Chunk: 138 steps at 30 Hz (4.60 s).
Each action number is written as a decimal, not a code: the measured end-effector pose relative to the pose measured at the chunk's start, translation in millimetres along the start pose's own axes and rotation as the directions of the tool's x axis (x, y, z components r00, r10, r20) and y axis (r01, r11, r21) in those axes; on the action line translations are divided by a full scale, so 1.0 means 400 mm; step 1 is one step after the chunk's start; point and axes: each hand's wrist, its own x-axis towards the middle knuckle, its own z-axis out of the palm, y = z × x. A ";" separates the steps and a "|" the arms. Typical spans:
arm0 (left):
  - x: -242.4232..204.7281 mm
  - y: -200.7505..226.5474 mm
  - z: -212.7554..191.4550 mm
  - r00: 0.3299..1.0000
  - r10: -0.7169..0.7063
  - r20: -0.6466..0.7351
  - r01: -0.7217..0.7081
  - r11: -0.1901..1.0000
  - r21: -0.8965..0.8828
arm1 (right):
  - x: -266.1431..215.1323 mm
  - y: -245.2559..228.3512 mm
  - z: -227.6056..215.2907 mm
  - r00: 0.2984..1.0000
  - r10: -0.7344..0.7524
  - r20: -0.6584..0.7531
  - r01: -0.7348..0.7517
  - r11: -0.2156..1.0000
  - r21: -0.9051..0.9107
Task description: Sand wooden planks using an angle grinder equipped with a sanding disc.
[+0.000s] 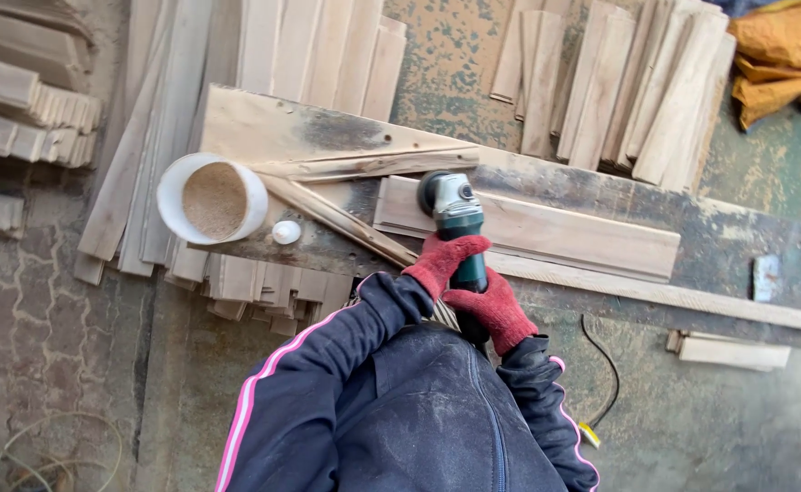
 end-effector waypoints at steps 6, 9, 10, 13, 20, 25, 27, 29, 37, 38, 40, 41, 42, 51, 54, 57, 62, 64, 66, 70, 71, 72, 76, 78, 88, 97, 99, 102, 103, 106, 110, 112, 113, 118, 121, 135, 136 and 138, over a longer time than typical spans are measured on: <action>-0.067 -0.043 0.212 0.985 -0.045 0.164 0.011 0.979 0.201 | 0.013 0.177 -0.088 0.966 0.089 -0.245 -0.020 0.962 0.271; -0.035 -0.116 0.260 0.972 -0.113 0.208 0.030 0.931 0.365 | 0.024 0.255 -0.123 0.945 0.144 -0.293 -0.053 0.953 0.299; -0.039 -0.116 0.264 0.971 -0.114 0.212 0.029 0.930 0.367 | 0.019 0.261 -0.125 0.944 0.145 -0.297 -0.051 0.952 0.301; -0.050 -0.108 0.260 0.966 -0.154 0.208 0.048 0.897 0.439 | 0.002 0.252 -0.124 0.942 0.152 -0.299 -0.049 0.944 0.325; -0.094 -0.051 0.167 0.989 -0.096 0.109 0.061 0.955 0.289 | -0.017 0.175 -0.065 0.974 0.083 -0.212 -0.044 0.982 0.185; -0.096 -0.029 0.069 0.998 -0.049 0.029 0.043 0.983 0.179 | -0.036 0.088 -0.010 0.994 0.032 -0.107 -0.019 0.993 0.119; -0.088 -0.027 0.023 0.999 -0.038 -0.004 0.038 0.988 0.149 | -0.051 0.038 0.014 0.999 0.027 -0.037 -0.024 0.997 0.079; -0.094 -0.013 -0.018 0.999 -0.025 -0.030 0.028 0.993 0.113 | -0.025 0.044 0.037 1.000 0.002 0.008 -0.002 0.998 0.059; -0.094 0.020 -0.154 0.990 0.002 -0.139 0.009 0.997 0.078 | -0.035 -0.028 0.091 0.985 -0.052 0.162 0.057 0.998 -0.030; -0.113 0.034 -0.141 0.987 0.009 -0.160 0.008 0.994 0.108 | -0.032 -0.024 0.093 0.986 -0.049 0.162 0.055 0.998 -0.037; -0.139 0.055 -0.099 0.986 0.014 -0.168 0.011 0.989 0.145 | -0.038 -0.019 0.080 0.988 -0.041 0.150 0.048 0.998 -0.038; -0.142 0.066 -0.071 0.985 -0.015 -0.174 0.053 0.975 0.218 | -0.041 -0.022 0.069 0.990 -0.039 0.138 0.041 0.999 -0.009; -0.145 0.077 -0.042 0.983 -0.042 -0.181 0.094 0.953 0.289 | -0.044 -0.026 0.057 0.991 -0.037 0.127 0.035 0.999 0.020; -0.026 -0.132 0.212 0.997 -0.007 0.073 -0.015 0.954 0.300 | 0.035 0.209 -0.154 0.994 0.064 -0.086 -0.047 0.982 0.183; -0.016 -0.200 0.323 0.994 -0.055 0.093 0.021 0.942 0.336 | 0.032 0.259 -0.254 0.984 0.108 -0.140 -0.072 0.969 0.237; -0.034 -0.233 0.428 0.992 -0.066 0.110 0.025 0.941 0.337 | 0.025 0.294 -0.344 0.974 0.117 -0.192 -0.057 0.954 0.294; -0.014 -0.281 0.511 0.991 -0.079 0.110 0.035 0.933 0.359 | 0.044 0.344 -0.428 0.976 0.113 -0.185 -0.056 0.956 0.288; -0.028 -0.277 0.510 0.993 -0.075 0.088 0.039 0.933 0.357 | 0.046 0.353 -0.430 0.980 0.112 -0.162 -0.064 0.959 0.278; -0.045 -0.264 0.514 0.995 -0.066 0.072 0.036 0.933 0.357 | 0.061 0.376 -0.425 0.988 0.062 -0.144 -0.030 0.975 0.221; -0.035 -0.256 0.472 0.998 -0.052 0.043 0.034 0.940 0.340 | 0.057 0.343 -0.408 0.993 0.031 -0.112 -0.006 0.977 0.214; -0.040 -0.247 0.457 0.998 -0.040 0.040 0.025 0.949 0.315 | 0.053 0.329 -0.398 0.995 0.026 -0.101 -0.005 0.980 0.201; -0.044 -0.237 0.440 0.999 -0.027 0.036 0.016 0.957 0.290 | 0.048 0.314 -0.387 0.996 0.021 -0.089 -0.004 0.982 0.189; 0.001 -0.256 0.334 1.000 -0.015 -0.012 0.017 0.968 0.249 | 0.044 0.271 -0.334 0.999 -0.011 -0.038 0.018 0.979 0.203; -0.042 -0.215 0.307 0.998 -0.026 -0.051 0.038 0.968 0.246 | 0.038 0.260 -0.305 0.999 -0.012 0.033 0.008 0.994 0.109; -0.064 -0.233 0.330 0.990 -0.113 0.087 0.082 0.950 0.302 | -0.002 0.303 -0.284 0.990 0.086 -0.111 -0.059 0.973 0.225; -0.082 -0.204 0.256 0.998 -0.056 -0.015 0.058 0.967 0.249 | 0.013 0.298 -0.238 0.998 0.056 0.005 -0.056 0.994 0.093; -0.058 -0.233 0.277 0.998 -0.048 0.027 0.041 0.975 0.217 | 0.006 0.305 -0.245 0.995 0.082 -0.051 -0.073 0.985 0.156; -0.098 -0.218 0.332 0.992 -0.097 0.084 0.070 0.956 0.286 | 0.006 0.334 -0.264 0.984 0.128 -0.120 -0.114 0.986 0.119; -0.096 -0.224 0.333 0.991 -0.100 0.085 0.072 0.956 0.283 | 0.003 0.328 -0.266 0.984 0.130 -0.122 -0.116 0.986 0.115; -0.091 -0.225 0.324 0.994 -0.091 0.066 0.071 0.965 0.252 | 0.003 0.310 -0.268 0.986 0.125 -0.112 -0.114 0.988 0.101; -0.095 -0.200 0.259 0.998 -0.048 -0.028 0.053 0.976 0.212 | 0.011 0.266 -0.253 0.998 0.062 0.015 -0.063 0.997 0.038; -0.091 -0.209 0.233 0.996 -0.034 -0.080 0.050 0.979 0.200 | 0.009 0.249 -0.252 0.996 0.046 0.074 -0.045 0.999 -0.019; -0.082 -0.215 0.230 0.996 -0.042 -0.079 0.057 0.978 0.203 | 0.010 0.244 -0.254 0.996 0.036 0.078 -0.036 0.999 0.000; -0.069 -0.230 0.314 0.998 -0.070 -0.007 0.070 0.974 0.215 | 0.026 0.314 -0.296 0.998 0.067 -0.001 -0.066 0.992 0.110; -0.081 -0.243 0.391 0.989 -0.106 0.103 0.071 0.951 0.302 | 0.011 0.347 -0.328 0.986 0.128 -0.107 -0.101 0.969 0.227; -0.070 -0.176 0.339 0.995 -0.093 0.019 0.081 0.936 0.344 | 0.022 0.261 -0.288 0.998 0.038 -0.059 -0.028 0.987 0.158; -0.058 -0.173 0.317 0.996 -0.088 0.007 0.080 0.939 0.336 | 0.023 0.241 -0.274 0.998 0.033 -0.046 -0.026 0.988 0.151; -0.034 -0.163 0.277 0.998 -0.053 -0.025 0.058 0.965 0.257 | 0.026 0.199 -0.248 1.000 0.006 -0.008 -0.005 0.990 0.140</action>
